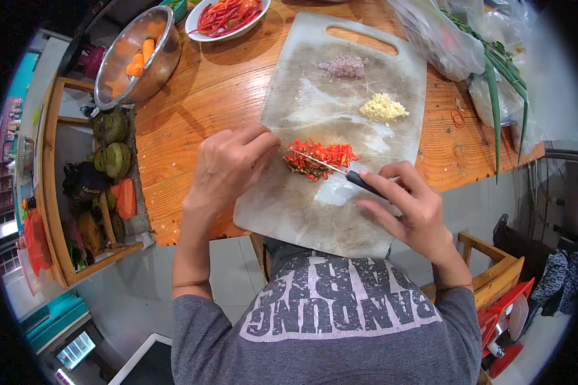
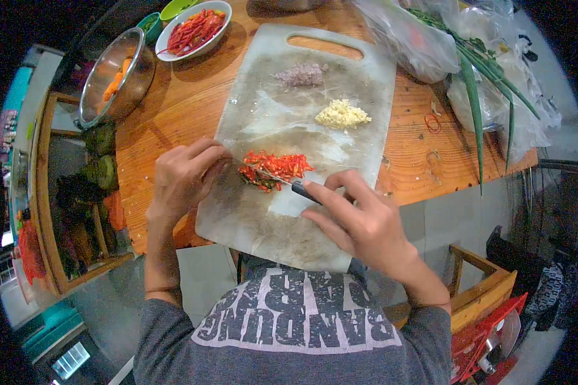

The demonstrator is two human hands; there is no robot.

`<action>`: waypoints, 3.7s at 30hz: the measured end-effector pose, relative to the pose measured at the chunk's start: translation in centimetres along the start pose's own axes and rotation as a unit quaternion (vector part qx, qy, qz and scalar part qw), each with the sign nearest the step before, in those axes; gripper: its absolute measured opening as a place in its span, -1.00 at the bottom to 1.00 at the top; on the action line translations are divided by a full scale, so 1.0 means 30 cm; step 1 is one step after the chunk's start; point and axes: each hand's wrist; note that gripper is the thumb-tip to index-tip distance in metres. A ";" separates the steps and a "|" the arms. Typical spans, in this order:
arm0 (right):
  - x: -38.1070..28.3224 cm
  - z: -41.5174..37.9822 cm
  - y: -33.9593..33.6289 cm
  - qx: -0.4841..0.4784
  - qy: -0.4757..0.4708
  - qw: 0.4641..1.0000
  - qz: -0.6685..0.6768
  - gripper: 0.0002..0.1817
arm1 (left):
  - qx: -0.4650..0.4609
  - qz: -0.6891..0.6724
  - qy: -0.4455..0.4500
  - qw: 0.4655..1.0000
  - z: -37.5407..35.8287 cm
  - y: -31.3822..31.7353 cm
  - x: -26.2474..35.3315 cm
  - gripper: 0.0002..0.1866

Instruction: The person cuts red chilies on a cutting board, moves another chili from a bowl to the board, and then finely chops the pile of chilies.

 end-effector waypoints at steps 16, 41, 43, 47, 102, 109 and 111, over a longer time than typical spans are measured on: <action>0.046 0.000 0.085 0.046 -0.011 0.998 -0.042 -0.52 | 0.001 0.022 0.036 0.999 -0.024 0.027 -0.023 -0.88; 0.027 -0.003 0.062 0.068 -0.037 0.993 -0.089 -0.57 | 0.007 0.012 0.010 1.000 -0.056 0.015 0.006 -0.84; 0.037 0.005 0.048 0.061 -0.049 0.992 -0.100 -0.56 | 0.006 0.027 0.014 1.000 -0.047 0.023 0.006 -0.84; 0.061 0.004 0.057 0.047 -0.035 0.994 -0.092 -0.55 | 0.017 0.017 0.024 0.999 -0.043 0.011 0.015 -0.84; 0.086 0.063 0.024 0.072 -0.071 0.985 -0.139 -0.57 | -0.029 -0.004 0.030 0.999 0.015 0.015 -0.022 -0.88; 0.132 0.065 0.043 0.052 -0.043 0.993 -0.101 -0.58 | -0.079 -0.007 0.004 0.997 -0.010 0.019 -0.025 -0.84; 0.115 0.053 0.035 0.064 -0.083 0.985 -0.135 -0.57 | -0.079 -0.003 0.003 0.997 -0.004 0.019 -0.031 -0.84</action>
Point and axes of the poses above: each hand's wrist, its own z-axis towards the middle knuckle, its own y-axis out of the palm, x = y × z, and after that the axes turned 9 degrees about y, right-handed
